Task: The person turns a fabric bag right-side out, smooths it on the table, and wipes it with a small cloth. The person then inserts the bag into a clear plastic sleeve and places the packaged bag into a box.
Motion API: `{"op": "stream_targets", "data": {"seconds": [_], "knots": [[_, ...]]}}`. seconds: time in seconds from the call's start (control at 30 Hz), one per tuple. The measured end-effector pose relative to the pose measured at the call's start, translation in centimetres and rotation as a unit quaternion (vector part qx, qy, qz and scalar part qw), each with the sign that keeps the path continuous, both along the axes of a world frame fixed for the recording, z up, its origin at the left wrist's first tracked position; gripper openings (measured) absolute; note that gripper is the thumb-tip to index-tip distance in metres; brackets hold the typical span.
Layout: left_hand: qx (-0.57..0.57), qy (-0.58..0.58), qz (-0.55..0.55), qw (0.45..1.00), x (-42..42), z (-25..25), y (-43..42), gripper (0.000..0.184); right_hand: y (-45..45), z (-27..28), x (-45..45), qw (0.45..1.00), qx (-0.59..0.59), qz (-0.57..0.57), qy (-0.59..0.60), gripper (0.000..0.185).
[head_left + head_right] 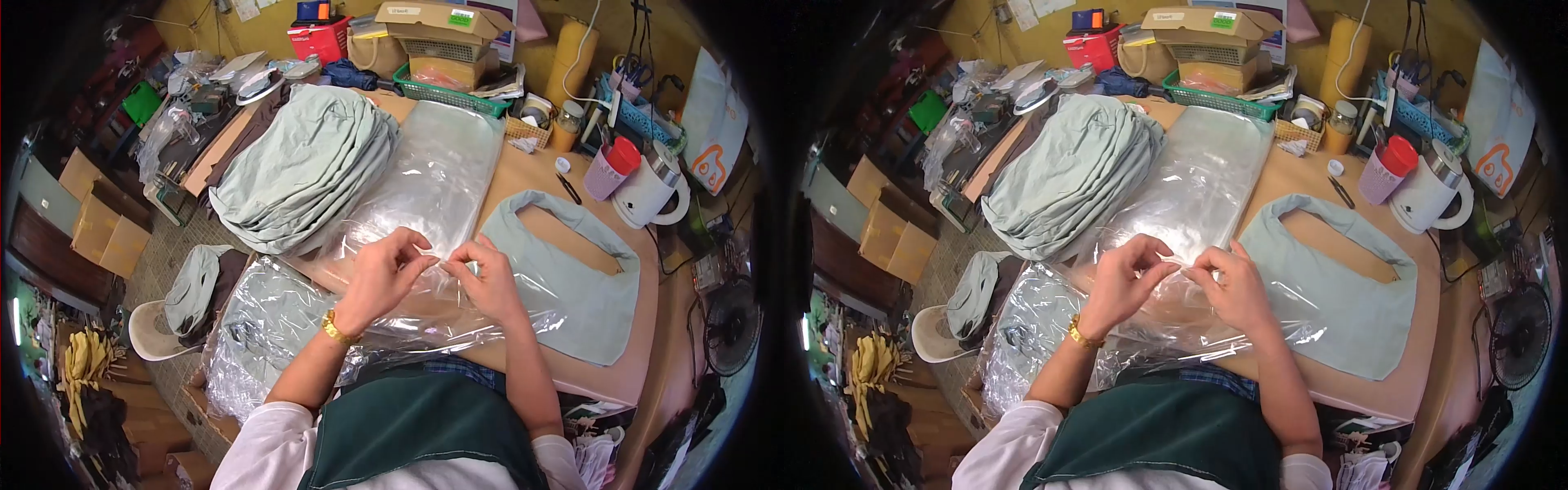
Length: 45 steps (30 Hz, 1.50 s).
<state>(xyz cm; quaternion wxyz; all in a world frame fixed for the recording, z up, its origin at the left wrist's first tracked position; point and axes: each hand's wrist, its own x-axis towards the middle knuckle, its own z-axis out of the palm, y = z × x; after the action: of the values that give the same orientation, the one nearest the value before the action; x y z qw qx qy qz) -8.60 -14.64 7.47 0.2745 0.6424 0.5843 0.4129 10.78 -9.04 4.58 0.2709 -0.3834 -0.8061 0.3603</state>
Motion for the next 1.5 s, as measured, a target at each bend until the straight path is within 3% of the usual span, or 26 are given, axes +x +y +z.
{"op": "stream_targets", "data": {"seconds": [0.03,0.07,0.1,0.13,0.17,0.23,0.33,0.4,0.47,0.63,0.7,0.77,0.83,0.9,0.93,1.0,1.07,1.13,1.17,1.2,1.27,1.3,1.33,1.4,1.5], "knots": [[-0.030,-0.047,-0.009,0.998,-0.7,-0.7,0.1,0.017,-0.1,-0.4,-0.3,1.000,0.000,0.004,0.000,0.020],[-0.032,-0.047,-0.005,0.998,-0.8,-1.6,0.2,0.017,-0.5,-1.1,-0.8,0.994,0.007,-0.027,0.103,0.016],[-0.018,-0.168,-0.015,0.985,-0.7,-2.5,0.4,0.016,-0.9,-1.5,-1.2,0.977,0.013,-0.060,0.205,0.017],[-0.005,-0.286,-0.026,0.958,-0.4,-3.2,0.5,0.015,-1.4,-1.3,-1.5,0.977,0.010,-0.060,0.206,0.017],[-0.001,-0.313,-0.020,0.950,-0.2,-3.5,0.5,0.018,-1.9,-0.8,-1.8,0.975,-0.023,-0.089,0.204,0.019],[-0.032,-0.324,-0.033,0.945,-1.0,-4.4,0.5,0.018,-2.3,-0.8,-1.8,0.971,-0.057,-0.119,0.201,0.020],[-0.080,-0.291,-0.043,0.952,-1.1,-5.2,0.6,0.018,-2.0,-2.4,-1.3,0.977,0.031,-0.144,0.157,0.027],[-0.100,-0.247,-0.038,0.963,-0.3,-5.4,0.7,0.019,-1.6,-3.2,-0.7,0.966,-0.097,-0.064,0.231,0.024],[0.008,-0.362,-0.036,0.931,1.1,-5.3,0.9,0.022,-1.4,-3.4,-0.8,0.964,-0.065,-0.082,0.246,0.025],[-0.026,-0.306,0.002,0.952,1.2,-4.6,0.4,0.026,-2.0,-3.0,-0.4,0.963,-0.068,-0.135,0.223,0.025],[-0.044,-0.287,0.012,0.957,1.2,-4.6,0.3,0.028,-2.1,-3.3,-0.6,0.971,0.073,-0.170,0.154,0.026],[-0.115,-0.260,0.008,0.959,1.3,-4.7,0.3,0.039,-2.4,-2.8,-0.7,0.971,0.114,-0.173,0.118,0.025],[-0.097,-0.271,-0.008,0.958,2.1,-7.0,1.2,0.043,-2.9,-2.4,-1.4,0.969,0.156,-0.176,0.080,0.024],[-0.112,-0.328,-0.050,0.937,3.4,-9.3,2.3,0.046,-3.7,-2.2,-2.6,0.924,0.361,-0.019,0.124,0.021],[-0.111,-0.329,-0.049,0.937,4.5,-8.9,1.9,0.046,-3.5,-2.3,-2.5,0.924,0.362,-0.018,0.124,0.021],[-0.146,-0.482,-0.055,0.862,6.2,-7.4,0.6,0.041,-2.3,-2.8,-2.3,0.927,0.351,-0.042,0.127,0.021],[-0.209,-0.438,-0.116,0.867,5.1,-10.0,0.3,0.039,-0.9,-3.9,-1.5,0.922,0.346,-0.101,0.144,0.023],[-0.177,-0.482,-0.047,0.857,6.9,-9.3,0.6,0.042,-2.3,-3.2,-1.8,0.931,0.299,-0.100,0.183,0.024],[-0.158,-0.509,-0.051,0.845,6.8,-9.2,0.8,0.045,-3.2,-3.4,-2.4,0.917,0.350,-0.016,0.190,0.025],[-0.158,-0.512,-0.049,0.843,6.8,-9.0,0.7,0.045,-3.0,-3.5,-2.2,0.918,0.349,-0.014,0.187,0.025],[-0.233,-0.405,0.059,0.882,6.1,-7.6,0.6,0.045,-1.8,-3.7,-1.6,0.929,0.322,-0.070,0.167,0.029],[-0.226,-0.568,-0.096,0.785,3.5,-8.8,0.6,0.030,-1.3,-4.1,-0.4,0.959,0.159,-0.159,0.173,0.030],[-0.220,-0.568,-0.099,0.787,3.3,-7.9,0.8,0.030,-0.7,-3.7,0.2,0.958,0.166,-0.157,0.174,0.030],[-0.062,-0.411,-0.127,0.901,3.4,-5.7,0.5,0.014,-0.7,-2.7,1.3,0.946,-0.064,-0.118,0.293,0.025],[-0.064,-0.446,-0.076,0.889,3.2,-5.1,1.2,0.020,-0.6,-3.1,1.6,0.955,-0.065,-0.121,0.263,0.020]]}}
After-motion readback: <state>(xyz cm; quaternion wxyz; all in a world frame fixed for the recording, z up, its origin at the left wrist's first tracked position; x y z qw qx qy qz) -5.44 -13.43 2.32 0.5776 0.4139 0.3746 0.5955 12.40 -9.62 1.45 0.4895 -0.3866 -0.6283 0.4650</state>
